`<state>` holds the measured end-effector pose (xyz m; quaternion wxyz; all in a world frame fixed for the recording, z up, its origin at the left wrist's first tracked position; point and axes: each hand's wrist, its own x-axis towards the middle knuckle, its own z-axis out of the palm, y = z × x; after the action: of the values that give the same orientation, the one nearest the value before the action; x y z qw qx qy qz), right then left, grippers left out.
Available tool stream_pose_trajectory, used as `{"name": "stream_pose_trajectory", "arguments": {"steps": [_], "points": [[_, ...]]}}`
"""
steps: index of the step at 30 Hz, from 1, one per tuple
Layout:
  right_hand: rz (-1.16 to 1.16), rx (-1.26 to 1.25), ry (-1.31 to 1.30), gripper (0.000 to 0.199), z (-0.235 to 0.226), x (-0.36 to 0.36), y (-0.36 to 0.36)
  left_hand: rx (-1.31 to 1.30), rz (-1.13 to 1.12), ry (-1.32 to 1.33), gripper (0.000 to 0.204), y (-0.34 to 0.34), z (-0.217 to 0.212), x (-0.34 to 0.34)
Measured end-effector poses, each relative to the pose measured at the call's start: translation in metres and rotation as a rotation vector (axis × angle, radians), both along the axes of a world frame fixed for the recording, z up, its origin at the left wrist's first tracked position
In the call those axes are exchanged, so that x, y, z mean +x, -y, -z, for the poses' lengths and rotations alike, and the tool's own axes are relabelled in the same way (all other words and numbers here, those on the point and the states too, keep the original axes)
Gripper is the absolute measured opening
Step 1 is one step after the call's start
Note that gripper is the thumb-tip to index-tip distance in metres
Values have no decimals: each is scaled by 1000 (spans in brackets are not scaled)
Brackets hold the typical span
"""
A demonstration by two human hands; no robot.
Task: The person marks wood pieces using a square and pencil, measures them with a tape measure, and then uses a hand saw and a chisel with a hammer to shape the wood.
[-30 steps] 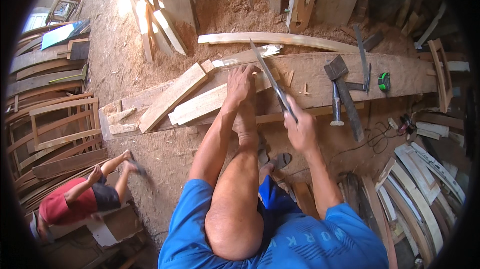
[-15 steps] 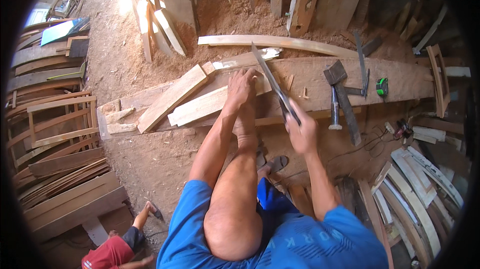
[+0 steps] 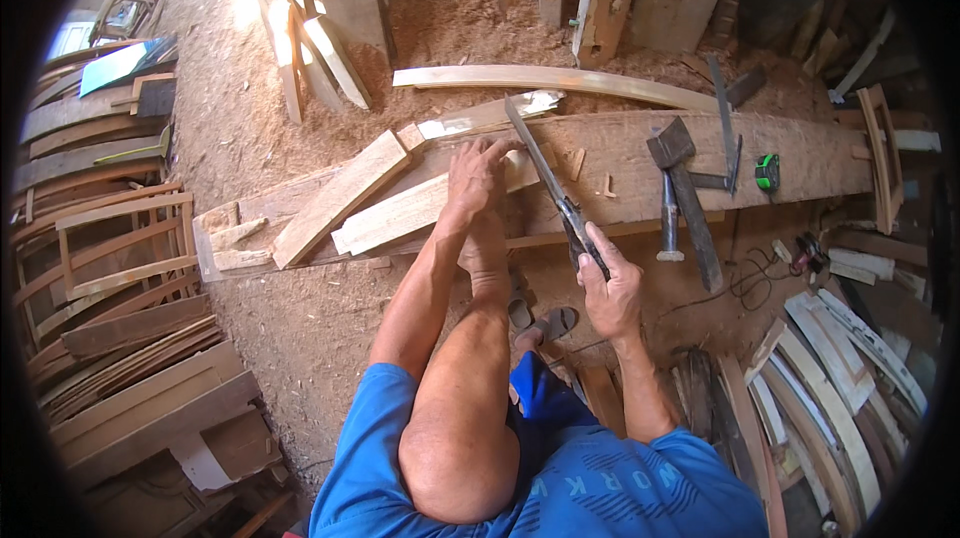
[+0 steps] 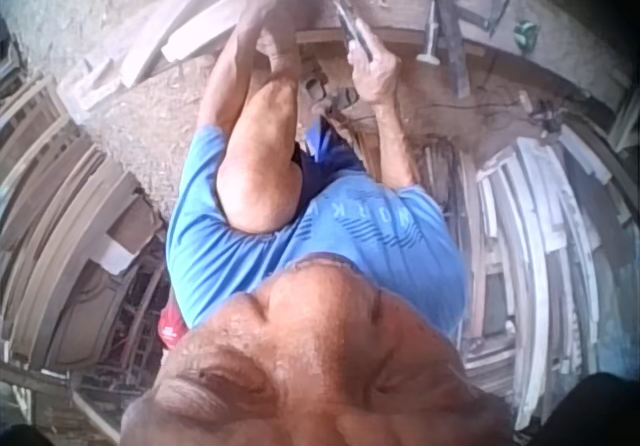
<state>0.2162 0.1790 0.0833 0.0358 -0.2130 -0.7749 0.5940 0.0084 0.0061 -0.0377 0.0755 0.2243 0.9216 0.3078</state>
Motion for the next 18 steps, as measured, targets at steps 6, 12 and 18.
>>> {"name": "stream_pose_trajectory", "arguments": {"steps": [6,12,18], "points": [[-65,-10,22,44,-3,-4,-3,12,-10,12,28,5,6,-1],[-96,2,13,45,19,-37,-6,80,26,1,30,-1,19,-6],[-144,163,-3,47,-10,25,-2,-2,11,44,30,4,9,-2]]}}
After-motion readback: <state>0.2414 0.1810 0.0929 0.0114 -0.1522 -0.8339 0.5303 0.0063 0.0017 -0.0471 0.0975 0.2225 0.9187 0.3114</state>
